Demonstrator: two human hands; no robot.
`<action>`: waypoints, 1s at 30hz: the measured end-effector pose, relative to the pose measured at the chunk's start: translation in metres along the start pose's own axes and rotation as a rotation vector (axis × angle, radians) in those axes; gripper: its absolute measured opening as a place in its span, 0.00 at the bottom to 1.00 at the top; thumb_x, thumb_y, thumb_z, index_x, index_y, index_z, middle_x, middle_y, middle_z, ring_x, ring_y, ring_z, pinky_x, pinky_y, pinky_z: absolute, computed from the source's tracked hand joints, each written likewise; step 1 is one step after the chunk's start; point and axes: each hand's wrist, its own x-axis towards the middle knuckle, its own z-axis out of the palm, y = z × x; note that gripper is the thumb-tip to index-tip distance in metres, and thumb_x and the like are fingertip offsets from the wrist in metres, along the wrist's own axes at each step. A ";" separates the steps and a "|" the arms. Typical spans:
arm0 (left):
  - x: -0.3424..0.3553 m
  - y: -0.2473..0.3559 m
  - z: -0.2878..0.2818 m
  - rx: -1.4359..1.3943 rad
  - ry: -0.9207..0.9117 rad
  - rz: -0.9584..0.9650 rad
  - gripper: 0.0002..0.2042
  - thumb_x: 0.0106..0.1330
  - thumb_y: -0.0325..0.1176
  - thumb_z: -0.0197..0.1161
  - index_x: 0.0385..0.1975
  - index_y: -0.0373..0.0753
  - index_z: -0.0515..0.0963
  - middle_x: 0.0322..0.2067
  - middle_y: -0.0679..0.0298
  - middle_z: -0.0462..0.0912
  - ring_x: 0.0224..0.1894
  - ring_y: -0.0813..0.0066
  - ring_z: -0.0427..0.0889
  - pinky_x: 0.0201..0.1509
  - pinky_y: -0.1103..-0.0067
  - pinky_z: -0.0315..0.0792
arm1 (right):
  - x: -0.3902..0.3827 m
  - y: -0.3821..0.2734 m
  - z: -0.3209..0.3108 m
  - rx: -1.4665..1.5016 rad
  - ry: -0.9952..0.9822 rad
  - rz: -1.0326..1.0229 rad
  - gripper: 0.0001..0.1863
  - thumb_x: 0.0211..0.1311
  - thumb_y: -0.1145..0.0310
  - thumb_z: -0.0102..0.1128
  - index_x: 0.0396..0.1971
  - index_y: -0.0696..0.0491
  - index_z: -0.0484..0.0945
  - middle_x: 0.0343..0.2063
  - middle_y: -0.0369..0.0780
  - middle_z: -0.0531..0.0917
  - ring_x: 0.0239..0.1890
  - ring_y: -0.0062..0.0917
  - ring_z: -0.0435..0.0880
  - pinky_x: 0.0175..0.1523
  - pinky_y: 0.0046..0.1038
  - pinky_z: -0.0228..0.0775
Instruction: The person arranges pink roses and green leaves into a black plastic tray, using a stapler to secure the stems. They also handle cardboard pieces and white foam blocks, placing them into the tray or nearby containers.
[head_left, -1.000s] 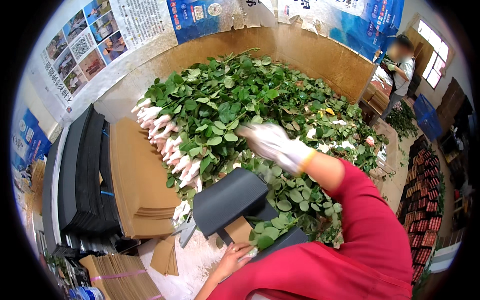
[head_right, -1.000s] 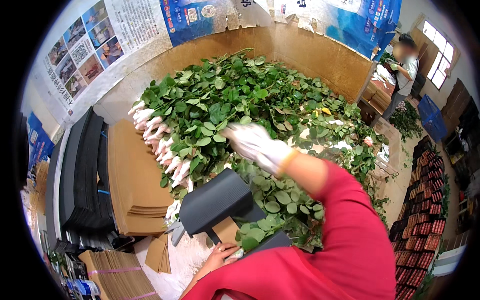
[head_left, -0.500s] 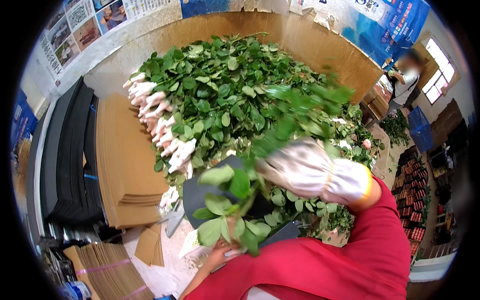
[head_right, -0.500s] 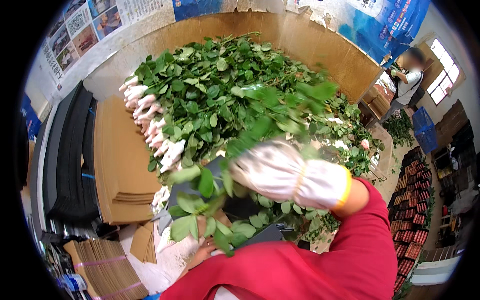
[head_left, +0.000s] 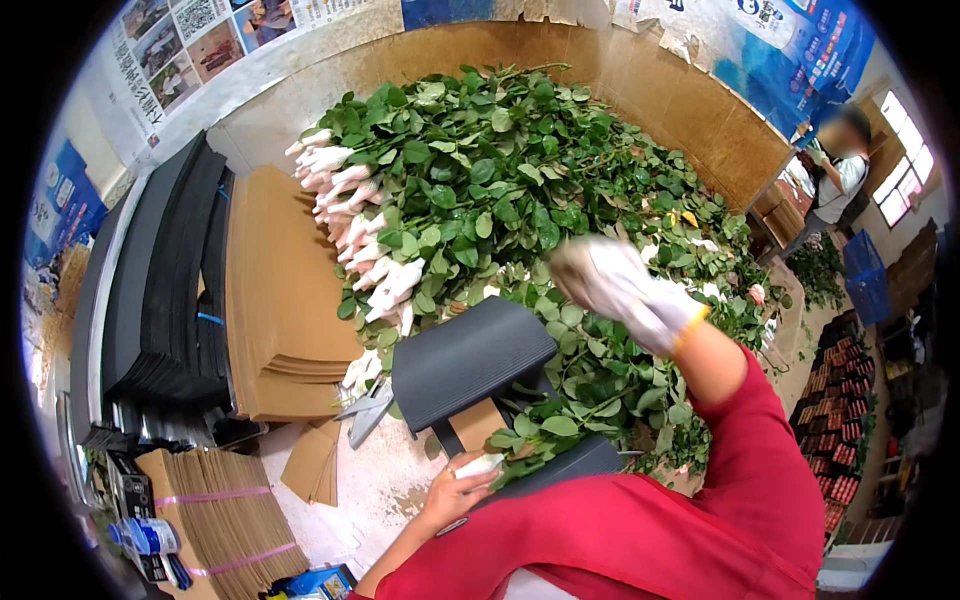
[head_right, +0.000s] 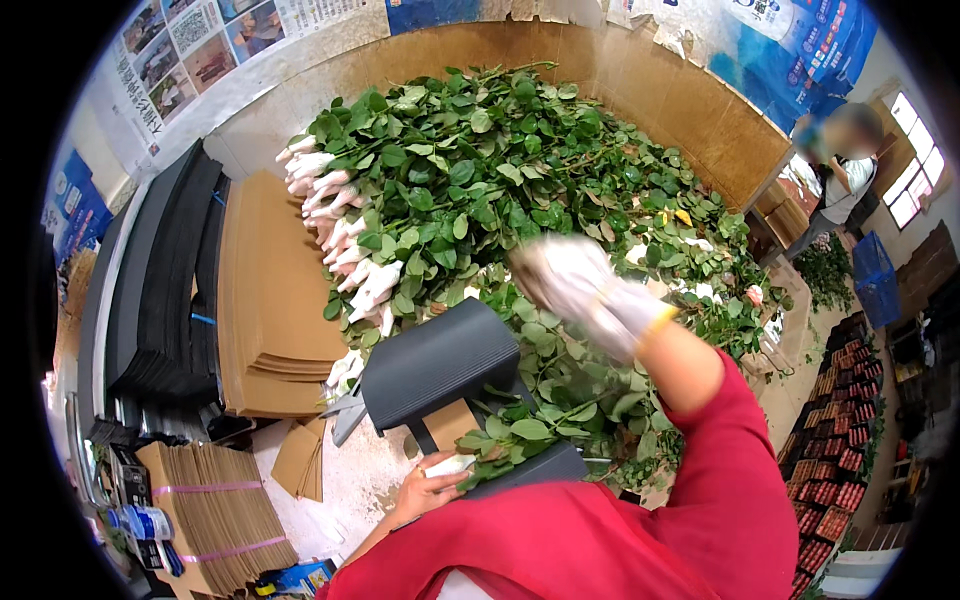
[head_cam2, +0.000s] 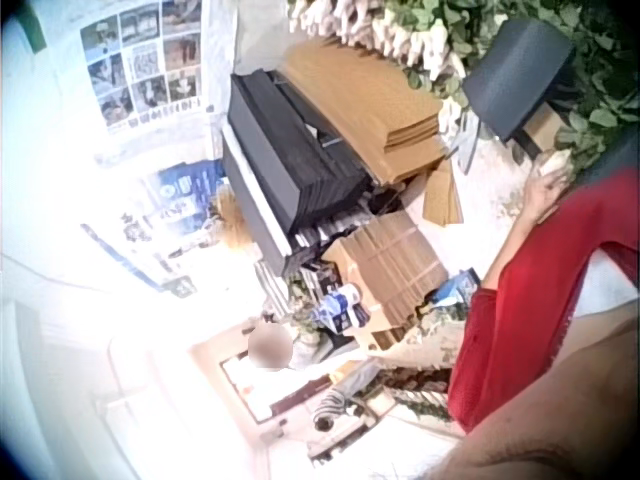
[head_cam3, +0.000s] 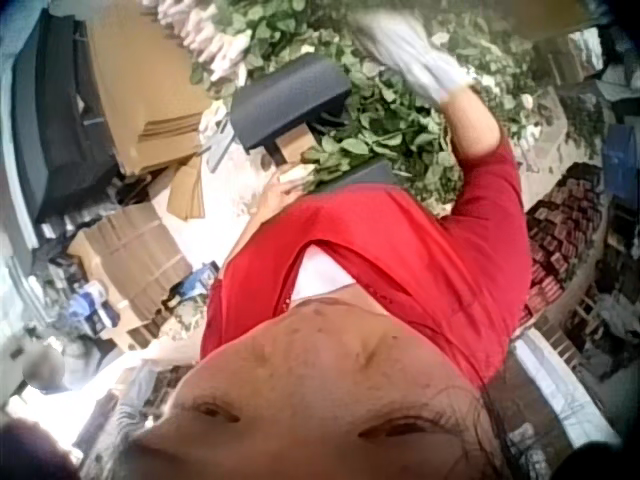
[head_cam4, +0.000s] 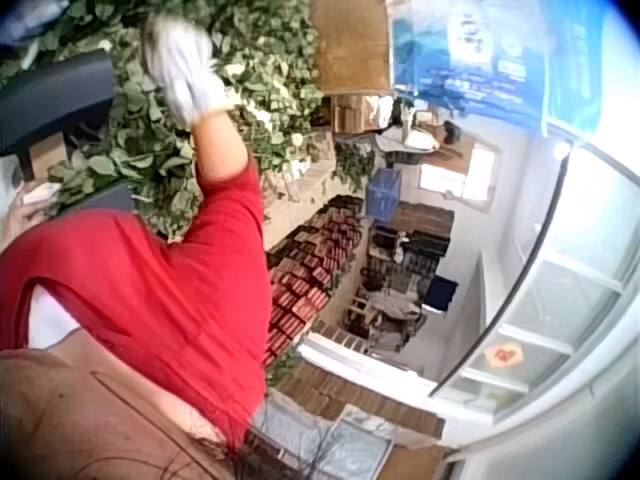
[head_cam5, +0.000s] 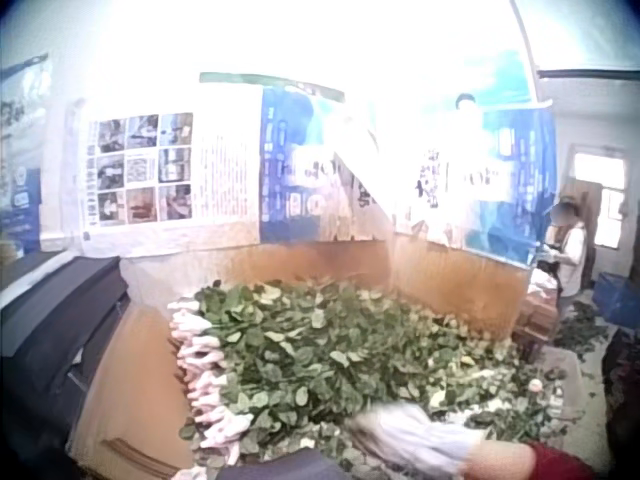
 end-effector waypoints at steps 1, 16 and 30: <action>-0.002 -0.007 0.001 0.030 -0.016 0.067 0.18 0.51 0.29 0.75 0.45 0.46 0.86 0.56 0.56 0.78 0.57 0.57 0.78 0.63 0.63 0.71 | 0.029 -0.001 -0.002 0.114 0.430 -0.124 0.09 0.60 0.67 0.52 0.33 0.49 0.82 0.27 0.41 0.84 0.31 0.40 0.84 0.36 0.37 0.79; 0.021 -0.009 -0.001 -0.088 -0.073 0.030 0.23 0.54 0.30 0.74 0.49 0.34 0.74 0.56 0.53 0.75 0.62 0.50 0.70 0.61 0.67 0.73 | 0.147 0.040 0.047 -0.289 0.160 0.058 0.07 0.53 0.69 0.58 0.30 0.54 0.82 0.31 0.44 0.85 0.34 0.35 0.88 0.35 0.36 0.81; 0.018 -0.013 -0.011 0.137 -0.101 0.213 0.27 0.56 0.37 0.73 0.57 0.46 0.74 0.58 0.61 0.77 0.56 0.57 0.76 0.63 0.62 0.66 | 0.182 0.053 0.049 -0.316 0.245 0.078 0.12 0.52 0.72 0.61 0.39 0.54 0.80 0.38 0.46 0.85 0.39 0.37 0.87 0.41 0.36 0.81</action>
